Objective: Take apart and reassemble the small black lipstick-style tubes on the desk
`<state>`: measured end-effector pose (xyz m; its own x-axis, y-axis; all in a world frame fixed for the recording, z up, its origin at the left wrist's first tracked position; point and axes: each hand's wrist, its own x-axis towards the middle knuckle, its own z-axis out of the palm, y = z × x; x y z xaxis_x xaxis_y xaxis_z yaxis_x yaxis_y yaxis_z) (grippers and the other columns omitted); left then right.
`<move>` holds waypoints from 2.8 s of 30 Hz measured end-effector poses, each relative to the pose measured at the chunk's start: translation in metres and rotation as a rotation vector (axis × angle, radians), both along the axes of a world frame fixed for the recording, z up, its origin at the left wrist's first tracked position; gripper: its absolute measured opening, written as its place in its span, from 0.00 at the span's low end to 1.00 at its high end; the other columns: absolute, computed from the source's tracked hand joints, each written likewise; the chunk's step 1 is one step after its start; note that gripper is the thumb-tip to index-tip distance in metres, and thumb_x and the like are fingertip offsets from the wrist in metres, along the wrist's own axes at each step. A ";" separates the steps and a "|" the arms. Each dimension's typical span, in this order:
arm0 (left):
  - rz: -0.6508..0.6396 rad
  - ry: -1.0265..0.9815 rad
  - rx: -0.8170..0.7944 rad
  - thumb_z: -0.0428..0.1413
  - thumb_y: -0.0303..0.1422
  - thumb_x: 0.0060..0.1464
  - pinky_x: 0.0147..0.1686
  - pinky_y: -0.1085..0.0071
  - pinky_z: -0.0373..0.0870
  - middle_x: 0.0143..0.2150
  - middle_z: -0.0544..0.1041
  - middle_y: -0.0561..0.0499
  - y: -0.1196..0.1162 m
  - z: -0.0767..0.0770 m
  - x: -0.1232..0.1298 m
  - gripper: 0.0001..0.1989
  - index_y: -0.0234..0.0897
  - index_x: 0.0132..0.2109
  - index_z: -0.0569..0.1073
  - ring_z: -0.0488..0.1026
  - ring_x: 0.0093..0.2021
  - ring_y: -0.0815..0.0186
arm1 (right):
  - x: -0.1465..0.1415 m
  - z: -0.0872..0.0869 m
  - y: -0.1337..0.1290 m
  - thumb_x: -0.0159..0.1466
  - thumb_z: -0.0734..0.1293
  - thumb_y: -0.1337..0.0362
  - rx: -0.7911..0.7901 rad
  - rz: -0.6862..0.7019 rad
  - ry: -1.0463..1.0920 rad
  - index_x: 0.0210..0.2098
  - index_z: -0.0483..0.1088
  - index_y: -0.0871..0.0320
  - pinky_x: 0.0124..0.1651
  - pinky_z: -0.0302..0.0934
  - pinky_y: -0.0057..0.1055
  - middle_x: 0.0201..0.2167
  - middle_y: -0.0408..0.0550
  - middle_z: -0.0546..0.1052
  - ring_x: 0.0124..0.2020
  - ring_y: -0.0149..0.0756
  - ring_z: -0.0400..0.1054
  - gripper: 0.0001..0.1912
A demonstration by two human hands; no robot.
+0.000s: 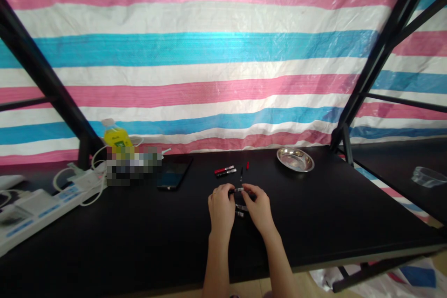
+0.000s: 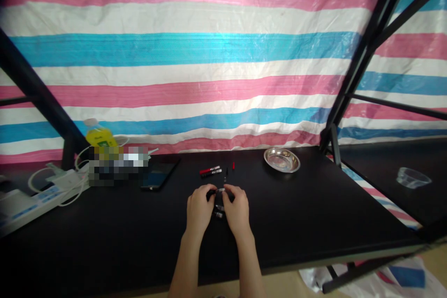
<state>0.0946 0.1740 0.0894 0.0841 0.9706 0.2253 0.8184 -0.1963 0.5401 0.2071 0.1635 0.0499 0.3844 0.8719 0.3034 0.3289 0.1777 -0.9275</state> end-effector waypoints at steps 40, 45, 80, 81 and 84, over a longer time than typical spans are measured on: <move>-0.149 0.181 -0.047 0.51 0.25 0.54 0.48 0.65 0.62 0.47 0.76 0.44 0.042 0.018 0.033 0.14 0.39 0.46 0.74 0.70 0.50 0.59 | 0.016 0.010 0.050 0.60 0.60 0.66 -0.225 -0.153 -0.353 0.45 0.72 0.52 0.33 0.58 0.29 0.34 0.48 0.75 0.34 0.37 0.70 0.16; -0.126 0.165 -0.078 0.50 0.24 0.54 0.46 0.66 0.64 0.43 0.78 0.42 0.045 0.013 0.033 0.13 0.37 0.44 0.75 0.72 0.48 0.59 | 0.023 0.010 0.069 0.55 0.66 0.63 -0.201 -0.095 -0.287 0.41 0.75 0.51 0.32 0.58 0.28 0.26 0.44 0.76 0.30 0.37 0.70 0.14; 0.097 -0.100 -0.104 0.51 0.27 0.55 0.44 0.62 0.65 0.37 0.77 0.45 0.032 -0.007 0.018 0.07 0.34 0.35 0.73 0.74 0.42 0.58 | 0.015 -0.025 0.047 0.50 0.65 0.55 0.002 -0.224 0.375 0.27 0.75 0.64 0.29 0.63 0.29 0.24 0.51 0.78 0.27 0.38 0.71 0.16; 0.077 -0.191 -0.063 0.50 0.27 0.55 0.42 0.64 0.66 0.35 0.78 0.46 0.033 -0.008 0.017 0.07 0.34 0.35 0.73 0.75 0.40 0.59 | 0.015 -0.024 0.047 0.50 0.65 0.55 -0.005 -0.214 0.396 0.28 0.75 0.64 0.30 0.63 0.29 0.25 0.52 0.78 0.27 0.39 0.71 0.17; 0.008 -0.457 0.094 0.49 0.28 0.55 0.38 0.70 0.69 0.32 0.79 0.48 0.036 -0.011 0.016 0.08 0.36 0.35 0.73 0.76 0.35 0.64 | 0.015 -0.020 0.046 0.50 0.66 0.58 -0.010 -0.186 0.386 0.30 0.76 0.64 0.33 0.65 0.31 0.28 0.53 0.79 0.30 0.41 0.73 0.16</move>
